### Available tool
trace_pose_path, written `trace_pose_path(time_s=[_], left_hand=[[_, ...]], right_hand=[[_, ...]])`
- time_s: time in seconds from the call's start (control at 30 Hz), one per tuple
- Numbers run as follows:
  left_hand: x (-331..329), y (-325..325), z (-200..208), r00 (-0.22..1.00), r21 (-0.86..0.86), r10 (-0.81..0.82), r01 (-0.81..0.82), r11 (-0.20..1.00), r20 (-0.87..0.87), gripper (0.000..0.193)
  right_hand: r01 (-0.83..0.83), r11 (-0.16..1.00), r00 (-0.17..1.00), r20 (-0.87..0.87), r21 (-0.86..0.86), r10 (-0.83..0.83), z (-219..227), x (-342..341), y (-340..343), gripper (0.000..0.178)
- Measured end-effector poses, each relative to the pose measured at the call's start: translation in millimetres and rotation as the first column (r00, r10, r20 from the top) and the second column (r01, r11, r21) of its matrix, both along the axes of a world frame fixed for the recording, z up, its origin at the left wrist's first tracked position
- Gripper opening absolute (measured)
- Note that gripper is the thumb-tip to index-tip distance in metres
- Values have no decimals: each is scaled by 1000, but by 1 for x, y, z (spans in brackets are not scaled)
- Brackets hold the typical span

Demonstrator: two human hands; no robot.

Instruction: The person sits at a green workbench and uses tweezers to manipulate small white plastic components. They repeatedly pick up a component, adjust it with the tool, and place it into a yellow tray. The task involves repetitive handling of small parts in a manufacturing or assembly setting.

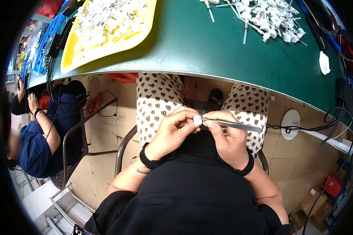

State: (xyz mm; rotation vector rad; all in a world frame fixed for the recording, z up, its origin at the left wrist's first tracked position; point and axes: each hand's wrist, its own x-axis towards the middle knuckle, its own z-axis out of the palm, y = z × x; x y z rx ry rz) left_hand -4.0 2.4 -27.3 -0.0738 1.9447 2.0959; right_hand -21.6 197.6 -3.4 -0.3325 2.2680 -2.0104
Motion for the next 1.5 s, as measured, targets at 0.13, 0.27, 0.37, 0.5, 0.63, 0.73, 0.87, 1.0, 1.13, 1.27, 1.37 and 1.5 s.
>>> trace_pose_path(time_s=[0.13,0.27,0.37,0.5,0.63,0.73,0.87,1.0,1.13,1.27,1.37,1.5], left_hand=[[1,1,-3,1000,-9,6,-6,1000,-24,12],[1,0,-3,1000,-21,9,-9,1000,-29,12],[2,3,-4,998,0,43,-43,999,-48,13],[2,1,-5,999,-10,24,-25,1000,-27,11],[1,0,-3,997,-20,36,-37,999,-63,12],[1,-2,-2,995,-12,51,-53,999,-81,13],[-1,-9,1,1000,69,-7,7,998,5,15],[0,-8,3,995,357,-23,-12,934,93,17],[0,-8,12,984,441,-52,-29,897,171,21],[-3,-14,13,964,509,-103,-39,860,247,22],[-3,-12,14,957,532,-92,-71,843,274,19],[-4,-14,10,933,584,-146,-81,808,330,14]], right_hand=[[7,1000,1000,-18,16,-7,0,0,2,13],[11,1000,1000,-16,18,-11,1,1,1,13],[1,1000,1000,-21,27,0,1,1,2,12],[3,1000,1000,-15,13,-2,0,1,1,12],[15,999,1000,-15,33,-14,2,1,3,11],[70,997,997,-39,19,-69,2,-2,4,11],[-110,993,994,24,40,110,0,-11,3,15],[-278,958,958,92,75,271,-11,-8,6,19],[-231,969,961,177,89,213,-8,-8,4,18],[-225,955,974,57,195,218,-2,-11,3,16],[-242,938,965,-38,247,259,-6,-13,4,14],[-279,920,951,-55,276,305,-1,-13,4,12]])
